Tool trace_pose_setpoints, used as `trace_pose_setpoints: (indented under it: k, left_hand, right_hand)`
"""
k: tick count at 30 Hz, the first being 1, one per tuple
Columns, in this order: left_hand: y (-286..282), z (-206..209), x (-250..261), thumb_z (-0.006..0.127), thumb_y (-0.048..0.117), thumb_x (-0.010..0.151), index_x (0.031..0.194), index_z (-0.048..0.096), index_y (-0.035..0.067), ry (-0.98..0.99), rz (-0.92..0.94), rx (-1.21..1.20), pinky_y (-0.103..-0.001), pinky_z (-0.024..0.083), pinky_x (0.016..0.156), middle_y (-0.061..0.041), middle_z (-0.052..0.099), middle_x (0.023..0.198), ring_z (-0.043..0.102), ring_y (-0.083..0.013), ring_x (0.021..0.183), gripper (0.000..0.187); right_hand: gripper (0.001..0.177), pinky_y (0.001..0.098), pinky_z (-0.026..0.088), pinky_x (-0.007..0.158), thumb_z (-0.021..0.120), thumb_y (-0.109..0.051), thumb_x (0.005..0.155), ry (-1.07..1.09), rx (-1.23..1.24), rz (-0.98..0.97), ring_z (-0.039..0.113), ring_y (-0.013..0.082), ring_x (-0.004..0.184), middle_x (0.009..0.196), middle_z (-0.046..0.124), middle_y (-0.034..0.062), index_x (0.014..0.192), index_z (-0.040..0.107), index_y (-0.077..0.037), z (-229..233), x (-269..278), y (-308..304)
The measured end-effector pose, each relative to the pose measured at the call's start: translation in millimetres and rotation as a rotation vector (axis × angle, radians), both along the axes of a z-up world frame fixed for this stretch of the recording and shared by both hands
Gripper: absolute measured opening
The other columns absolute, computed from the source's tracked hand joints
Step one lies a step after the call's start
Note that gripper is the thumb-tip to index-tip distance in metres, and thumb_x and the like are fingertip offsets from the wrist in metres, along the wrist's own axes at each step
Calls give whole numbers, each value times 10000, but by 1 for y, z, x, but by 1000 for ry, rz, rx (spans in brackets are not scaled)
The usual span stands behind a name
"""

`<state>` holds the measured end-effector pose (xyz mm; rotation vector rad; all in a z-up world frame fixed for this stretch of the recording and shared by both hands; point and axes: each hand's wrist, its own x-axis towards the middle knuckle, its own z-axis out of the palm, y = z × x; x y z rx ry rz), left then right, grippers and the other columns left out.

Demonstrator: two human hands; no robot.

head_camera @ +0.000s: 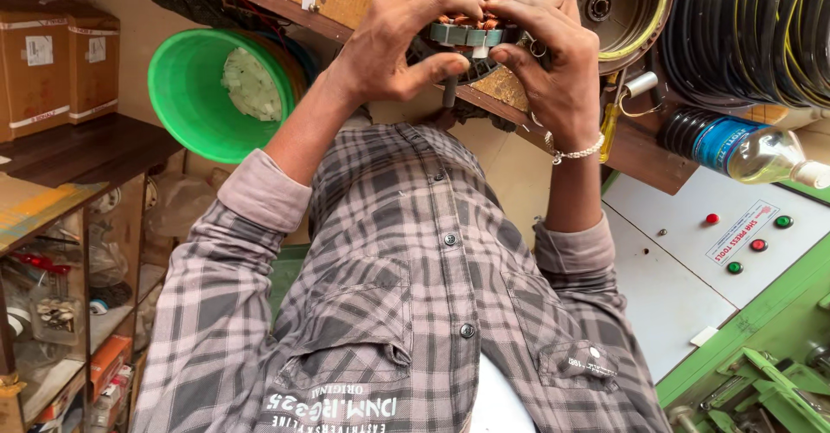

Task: The person works on a motor armature, using a green-handled screwdriver to adjust components and pliers to cut and manipulate wires. The person repeatedly inserts and removes small white insulating pieces between copper windings.

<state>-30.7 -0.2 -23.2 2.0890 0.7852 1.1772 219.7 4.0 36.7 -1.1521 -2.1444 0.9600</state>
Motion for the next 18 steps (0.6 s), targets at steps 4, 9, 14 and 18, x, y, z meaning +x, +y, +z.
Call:
trace_pose_setpoints:
  k: [4, 9, 14, 18]
  left_hand:
    - [-4, -2, 5, 764, 351, 1017, 1274, 562, 84, -19, 11, -65, -386, 491, 1018, -94, 631, 1245, 612, -278, 1137, 421]
    - [-3, -8, 8, 686, 149, 899, 1224, 504, 50, 76, 24, -20, -417, 422, 1063, -102, 583, 1254, 557, -276, 1180, 386]
    - [4, -5, 7, 837, 266, 926, 1316, 515, 50, 66, -22, 30, -453, 429, 1077, -120, 576, 1255, 552, -318, 1189, 549]
    - [-1, -13, 9, 842, 286, 1031, 1437, 533, 79, 13, 42, 104, -431, 458, 1152, -83, 622, 1373, 582, -303, 1257, 551]
  right_hand:
    - [428, 383, 502, 1046, 832, -124, 974, -137, 109, 38, 602, 283, 1168, 1394, 712, 79, 1371, 682, -68, 10, -5, -2]
    - [371, 403, 508, 1064, 799, -54, 961, -220, 229, -26, 601, 310, 1186, 1352, 713, 69, 1305, 659, -52, 3, -11, -13]
    - [441, 406, 520, 1089, 835, -82, 943, -140, 173, -11, 631, 321, 1239, 1426, 685, 99, 1351, 673, -34, 5, -8, -10]
    - [539, 413, 506, 1154, 872, -165, 908, 30, 101, -45, 613, 328, 1328, 1460, 644, 127, 1378, 653, -21, -1, -8, -16]
